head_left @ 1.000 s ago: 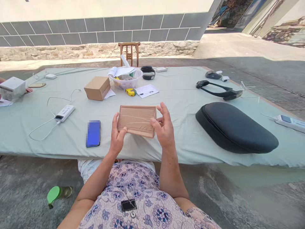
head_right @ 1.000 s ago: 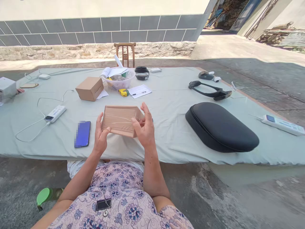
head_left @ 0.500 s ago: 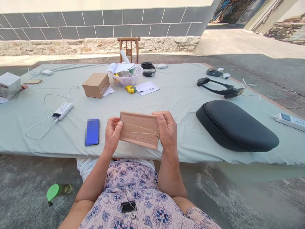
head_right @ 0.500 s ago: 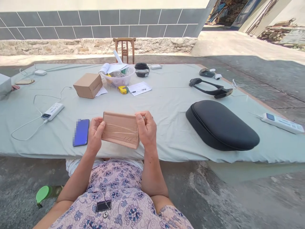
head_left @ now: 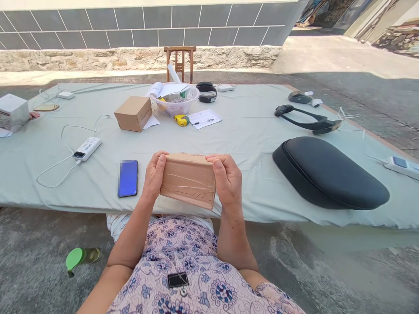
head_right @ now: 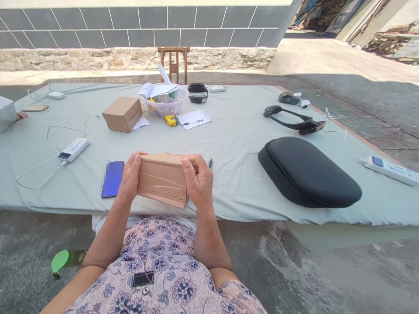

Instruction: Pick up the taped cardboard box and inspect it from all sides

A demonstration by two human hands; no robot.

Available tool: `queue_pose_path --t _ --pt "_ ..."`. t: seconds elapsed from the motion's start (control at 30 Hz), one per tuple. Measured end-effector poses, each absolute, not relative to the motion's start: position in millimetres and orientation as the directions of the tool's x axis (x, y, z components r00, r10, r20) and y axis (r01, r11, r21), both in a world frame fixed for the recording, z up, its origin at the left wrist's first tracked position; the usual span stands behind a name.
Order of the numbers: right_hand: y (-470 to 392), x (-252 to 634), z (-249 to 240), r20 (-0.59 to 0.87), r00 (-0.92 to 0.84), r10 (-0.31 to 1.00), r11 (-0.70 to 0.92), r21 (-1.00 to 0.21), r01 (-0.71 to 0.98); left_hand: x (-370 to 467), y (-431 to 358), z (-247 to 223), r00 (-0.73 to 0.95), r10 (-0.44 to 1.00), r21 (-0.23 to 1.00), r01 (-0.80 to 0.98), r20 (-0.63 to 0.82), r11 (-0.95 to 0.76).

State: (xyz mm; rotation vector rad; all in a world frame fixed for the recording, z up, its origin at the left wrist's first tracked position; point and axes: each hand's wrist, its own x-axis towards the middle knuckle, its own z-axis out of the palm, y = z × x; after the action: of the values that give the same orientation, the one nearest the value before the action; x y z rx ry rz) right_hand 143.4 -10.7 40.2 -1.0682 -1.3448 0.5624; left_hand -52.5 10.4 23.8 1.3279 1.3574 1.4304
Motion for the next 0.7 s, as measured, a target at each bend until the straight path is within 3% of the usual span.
queue_pose_path --t 0.17,0.3,0.37,0.53,0.7 --pt "-10.6 137.9 38.2 0.502 0.181 0.846 0.450 -0.853 0.263 -51.1 -1.1 32.1 -0.220 0.942 0.917 0.363 0.255 -0.164" --pt "-14.5 131.0 38.5 0.486 0.187 0.854 0.410 -0.849 0.334 -39.7 -15.8 39.8 -0.183 0.878 0.744 0.621 0.443 -0.246" --pt "-17.6 125.9 39.8 0.492 0.170 0.854 0.406 -0.833 0.375 -35.4 -19.4 42.5 -0.152 0.870 0.685 0.684 0.469 -0.250" --pt "-20.1 112.9 44.4 0.533 0.127 0.836 0.438 -0.789 0.430 -39.9 -11.2 43.8 -0.190 0.898 0.742 0.642 0.397 -0.193" --pt "-12.5 106.6 54.5 0.510 0.134 0.850 0.395 -0.784 0.480 -49.5 1.4 41.8 -0.190 0.886 0.773 0.585 0.423 -0.244"
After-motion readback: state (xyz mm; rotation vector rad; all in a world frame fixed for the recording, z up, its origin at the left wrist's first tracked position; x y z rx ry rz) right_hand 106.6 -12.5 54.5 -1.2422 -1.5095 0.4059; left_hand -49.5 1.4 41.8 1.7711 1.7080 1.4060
